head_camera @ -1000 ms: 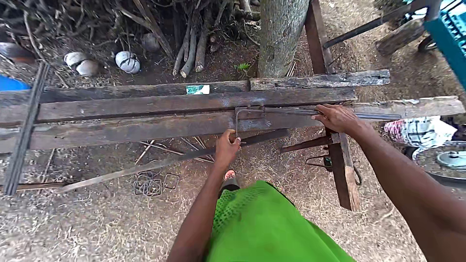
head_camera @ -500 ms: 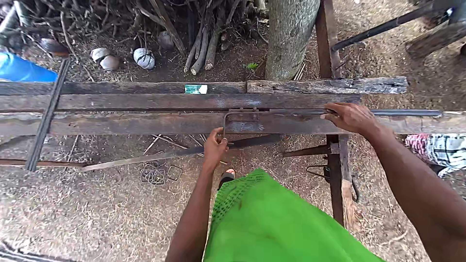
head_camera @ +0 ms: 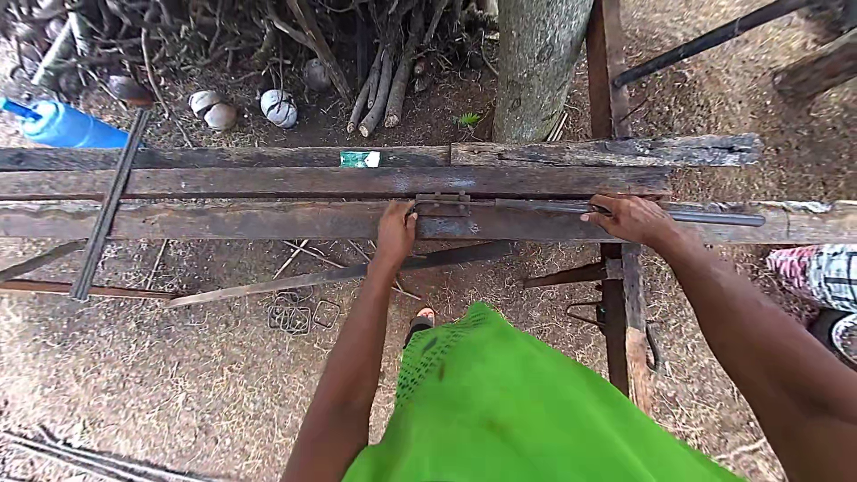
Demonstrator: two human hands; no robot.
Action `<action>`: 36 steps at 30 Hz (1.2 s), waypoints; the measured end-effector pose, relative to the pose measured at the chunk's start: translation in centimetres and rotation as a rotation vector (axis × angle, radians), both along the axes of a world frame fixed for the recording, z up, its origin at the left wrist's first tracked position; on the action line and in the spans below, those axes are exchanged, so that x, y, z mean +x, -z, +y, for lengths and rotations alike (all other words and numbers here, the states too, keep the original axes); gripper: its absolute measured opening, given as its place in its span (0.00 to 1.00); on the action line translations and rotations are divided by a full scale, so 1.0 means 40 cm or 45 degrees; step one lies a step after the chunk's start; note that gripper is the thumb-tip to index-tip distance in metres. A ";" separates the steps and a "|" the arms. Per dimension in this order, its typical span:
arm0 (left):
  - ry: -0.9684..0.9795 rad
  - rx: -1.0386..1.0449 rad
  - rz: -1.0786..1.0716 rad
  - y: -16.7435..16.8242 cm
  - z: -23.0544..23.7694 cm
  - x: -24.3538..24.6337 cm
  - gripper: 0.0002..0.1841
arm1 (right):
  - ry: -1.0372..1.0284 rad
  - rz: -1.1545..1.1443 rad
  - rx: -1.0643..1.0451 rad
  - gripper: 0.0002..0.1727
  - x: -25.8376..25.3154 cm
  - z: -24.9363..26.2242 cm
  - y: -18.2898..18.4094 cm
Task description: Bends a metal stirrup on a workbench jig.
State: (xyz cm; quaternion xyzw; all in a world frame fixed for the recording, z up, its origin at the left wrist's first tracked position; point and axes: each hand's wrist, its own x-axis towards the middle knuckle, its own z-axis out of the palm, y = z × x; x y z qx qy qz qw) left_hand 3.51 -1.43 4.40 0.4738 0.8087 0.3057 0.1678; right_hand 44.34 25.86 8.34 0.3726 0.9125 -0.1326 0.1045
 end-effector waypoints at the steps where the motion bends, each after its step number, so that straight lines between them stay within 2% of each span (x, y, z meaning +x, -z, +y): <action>1: -0.007 0.035 0.002 0.011 0.010 -0.009 0.17 | 0.002 0.008 -0.003 0.24 0.002 -0.003 0.003; 6: -0.034 0.083 -0.043 0.028 0.007 -0.028 0.15 | -0.004 0.091 -0.014 0.24 0.016 -0.022 0.012; 12: -0.142 0.100 0.135 0.056 0.032 0.014 0.16 | -0.021 0.088 0.025 0.23 0.017 -0.031 0.014; 17: -0.185 0.274 0.302 0.101 0.036 0.033 0.14 | -0.023 0.118 0.050 0.23 0.010 -0.023 0.028; 27: -0.079 0.278 0.180 0.101 0.005 0.024 0.17 | 0.045 0.148 0.102 0.19 0.043 -0.131 0.051; 32: -0.077 0.276 0.183 0.102 0.020 0.012 0.17 | 0.074 0.163 0.117 0.20 0.054 -0.152 0.066; 36: -0.100 0.382 0.257 0.125 0.034 0.011 0.16 | 0.079 0.157 0.115 0.22 0.057 -0.163 0.063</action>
